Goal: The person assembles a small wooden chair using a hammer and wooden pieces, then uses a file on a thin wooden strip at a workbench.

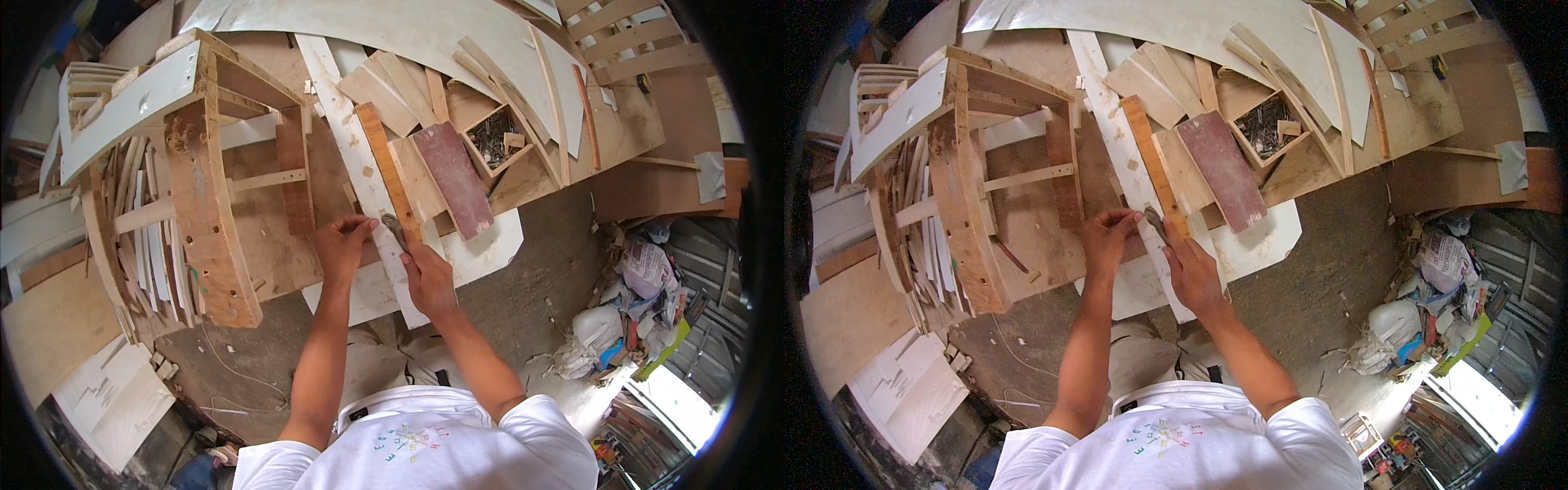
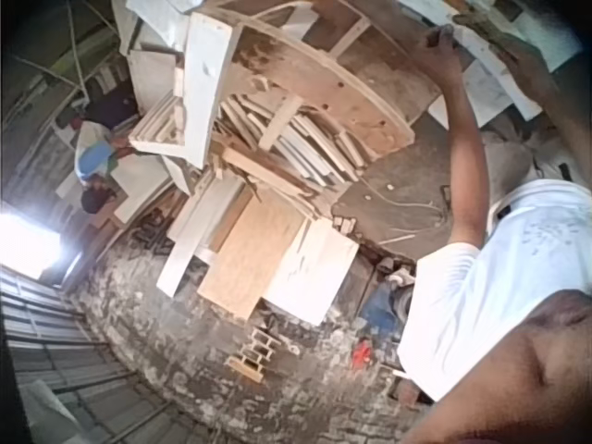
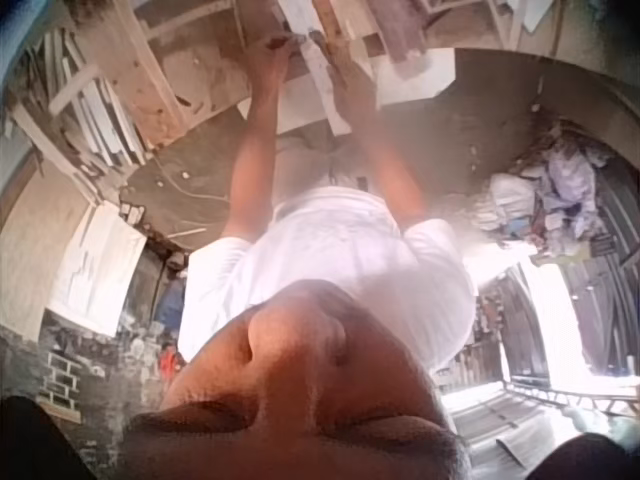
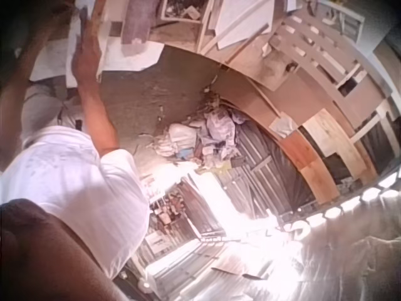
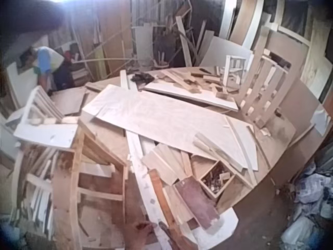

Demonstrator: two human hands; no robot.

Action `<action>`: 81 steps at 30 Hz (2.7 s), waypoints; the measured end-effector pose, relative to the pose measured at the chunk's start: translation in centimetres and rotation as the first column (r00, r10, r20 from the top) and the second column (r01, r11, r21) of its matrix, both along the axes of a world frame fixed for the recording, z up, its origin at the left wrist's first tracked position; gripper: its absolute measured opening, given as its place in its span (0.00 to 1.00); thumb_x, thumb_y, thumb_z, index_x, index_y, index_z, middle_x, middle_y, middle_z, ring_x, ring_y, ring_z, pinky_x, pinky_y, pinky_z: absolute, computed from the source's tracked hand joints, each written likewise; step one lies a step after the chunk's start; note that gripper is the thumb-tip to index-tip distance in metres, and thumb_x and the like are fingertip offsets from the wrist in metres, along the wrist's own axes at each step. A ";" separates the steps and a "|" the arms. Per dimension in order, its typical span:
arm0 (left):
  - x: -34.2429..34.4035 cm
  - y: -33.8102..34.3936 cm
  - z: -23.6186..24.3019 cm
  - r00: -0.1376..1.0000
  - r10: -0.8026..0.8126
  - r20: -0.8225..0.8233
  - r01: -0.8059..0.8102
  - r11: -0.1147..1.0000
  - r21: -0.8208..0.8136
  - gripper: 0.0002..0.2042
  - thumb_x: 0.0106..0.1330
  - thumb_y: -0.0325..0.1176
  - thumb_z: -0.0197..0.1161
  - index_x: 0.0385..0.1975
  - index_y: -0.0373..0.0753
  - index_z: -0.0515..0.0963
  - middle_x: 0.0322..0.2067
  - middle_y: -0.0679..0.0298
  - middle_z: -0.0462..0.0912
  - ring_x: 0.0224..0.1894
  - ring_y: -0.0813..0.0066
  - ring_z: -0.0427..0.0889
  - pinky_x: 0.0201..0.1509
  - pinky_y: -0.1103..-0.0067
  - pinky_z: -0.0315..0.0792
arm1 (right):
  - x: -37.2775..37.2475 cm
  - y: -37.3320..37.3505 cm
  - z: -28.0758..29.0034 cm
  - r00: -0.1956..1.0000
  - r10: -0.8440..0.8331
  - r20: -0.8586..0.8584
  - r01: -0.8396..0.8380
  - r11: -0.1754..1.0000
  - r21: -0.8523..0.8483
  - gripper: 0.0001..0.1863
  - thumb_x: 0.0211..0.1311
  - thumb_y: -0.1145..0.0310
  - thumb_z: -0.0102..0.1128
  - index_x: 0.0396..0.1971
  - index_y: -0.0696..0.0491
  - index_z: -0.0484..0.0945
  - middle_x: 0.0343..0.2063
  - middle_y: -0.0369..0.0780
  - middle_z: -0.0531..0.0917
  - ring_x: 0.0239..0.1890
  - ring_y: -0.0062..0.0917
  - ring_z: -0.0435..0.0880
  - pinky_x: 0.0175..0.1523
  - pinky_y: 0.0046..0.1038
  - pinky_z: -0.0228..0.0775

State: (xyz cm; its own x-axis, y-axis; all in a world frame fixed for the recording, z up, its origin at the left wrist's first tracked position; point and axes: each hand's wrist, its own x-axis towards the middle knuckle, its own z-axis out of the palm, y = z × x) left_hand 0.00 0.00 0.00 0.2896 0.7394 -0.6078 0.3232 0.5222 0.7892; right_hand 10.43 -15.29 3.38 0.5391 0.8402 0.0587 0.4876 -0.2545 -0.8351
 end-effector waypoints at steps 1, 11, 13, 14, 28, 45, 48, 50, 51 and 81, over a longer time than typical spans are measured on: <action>0.1 0.0 0.3 1.000 0.011 0.015 -0.011 1.000 -0.012 0.09 0.62 0.28 0.78 0.37 0.31 0.86 0.35 0.58 0.89 0.37 0.73 0.88 0.39 0.77 0.86 | 0.2 0.2 0.0 1.000 0.016 0.011 -0.016 1.000 0.021 0.29 0.73 0.73 0.59 0.72 0.53 0.70 0.36 0.52 0.83 0.34 0.43 0.84 0.41 0.39 0.77; 0.0 0.5 0.2 0.999 0.041 0.033 -0.041 0.999 0.020 0.08 0.62 0.26 0.77 0.36 0.31 0.86 0.34 0.60 0.88 0.35 0.74 0.87 0.39 0.75 0.88 | 0.5 0.2 0.2 1.000 0.022 -0.002 -0.021 0.997 0.080 0.28 0.73 0.75 0.59 0.72 0.54 0.69 0.32 0.50 0.81 0.32 0.44 0.82 0.40 0.37 0.76; -0.1 0.3 -0.4 0.997 0.041 0.062 -0.042 0.999 0.023 0.08 0.62 0.26 0.77 0.36 0.31 0.86 0.34 0.60 0.88 0.36 0.73 0.88 0.39 0.75 0.88 | 0.6 0.2 -0.1 0.998 0.065 -0.013 -0.065 0.998 -0.001 0.28 0.73 0.75 0.59 0.72 0.55 0.69 0.31 0.50 0.81 0.31 0.43 0.81 0.39 0.37 0.76; -0.2 0.2 -0.8 0.996 0.041 0.076 -0.043 0.999 0.024 0.07 0.62 0.26 0.77 0.36 0.31 0.86 0.34 0.60 0.88 0.36 0.73 0.88 0.39 0.75 0.88 | 0.6 0.2 -0.3 0.996 0.086 -0.019 -0.087 0.995 -0.042 0.28 0.73 0.75 0.59 0.72 0.55 0.69 0.31 0.50 0.81 0.31 0.43 0.81 0.39 0.37 0.76; 0.3 -0.3 -0.1 0.996 0.054 0.066 -0.053 0.998 -0.024 0.07 0.61 0.25 0.77 0.36 0.31 0.86 0.34 0.60 0.89 0.36 0.73 0.88 0.41 0.76 0.87 | 2.1 -0.1 1.7 0.997 0.047 -0.057 -0.051 0.997 -0.058 0.28 0.75 0.73 0.57 0.73 0.53 0.68 0.33 0.51 0.84 0.33 0.46 0.84 0.41 0.38 0.77; 0.2 -0.6 -0.3 1.000 0.019 0.001 -0.018 0.985 0.170 0.07 0.59 0.26 0.78 0.32 0.30 0.88 0.27 0.62 0.89 0.28 0.80 0.85 0.33 0.83 0.80 | 1.9 0.2 1.3 0.996 0.086 0.005 -0.086 0.995 -0.056 0.27 0.75 0.72 0.58 0.72 0.53 0.69 0.30 0.50 0.82 0.30 0.45 0.82 0.40 0.42 0.75; 0.1 -0.4 -1.3 1.000 0.018 0.024 -0.023 0.978 0.209 0.07 0.59 0.26 0.79 0.32 0.30 0.88 0.27 0.62 0.89 0.28 0.80 0.85 0.33 0.84 0.79 | 1.8 0.7 1.1 0.997 0.077 0.027 -0.077 0.997 -0.018 0.27 0.75 0.72 0.58 0.72 0.53 0.69 0.30 0.50 0.82 0.31 0.46 0.82 0.40 0.42 0.75; 0.3 -0.5 -0.9 0.999 0.038 -0.006 -0.036 0.983 0.178 0.07 0.58 0.25 0.79 0.32 0.30 0.88 0.27 0.62 0.89 0.28 0.81 0.85 0.33 0.84 0.79 | 1.8 0.7 2.1 0.999 0.037 -0.039 -0.037 0.999 0.001 0.27 0.75 0.72 0.58 0.72 0.53 0.69 0.30 0.50 0.82 0.31 0.47 0.82 0.40 0.43 0.75; -0.1 -0.8 -1.3 1.000 0.024 0.019 -0.027 0.981 0.192 0.07 0.58 0.25 0.79 0.32 0.30 0.88 0.27 0.62 0.89 0.28 0.80 0.85 0.34 0.84 0.80 | 1.7 0.4 1.7 0.998 0.048 -0.037 -0.049 0.999 -0.017 0.27 0.75 0.72 0.57 0.72 0.52 0.69 0.34 0.51 0.84 0.33 0.46 0.84 0.42 0.41 0.76; -9.0 -6.5 8.8 0.950 -0.311 -0.021 0.288 0.850 0.441 0.07 0.64 0.23 0.70 0.40 0.33 0.86 0.37 0.62 0.89 0.37 0.81 0.86 0.37 0.82 0.81 | -2.4 -2.3 7.2 0.796 -0.067 -0.602 -0.054 0.982 -0.181 0.16 0.65 0.71 0.73 0.49 0.57 0.81 0.28 0.39 0.88 0.28 0.18 0.84 0.36 0.26 0.78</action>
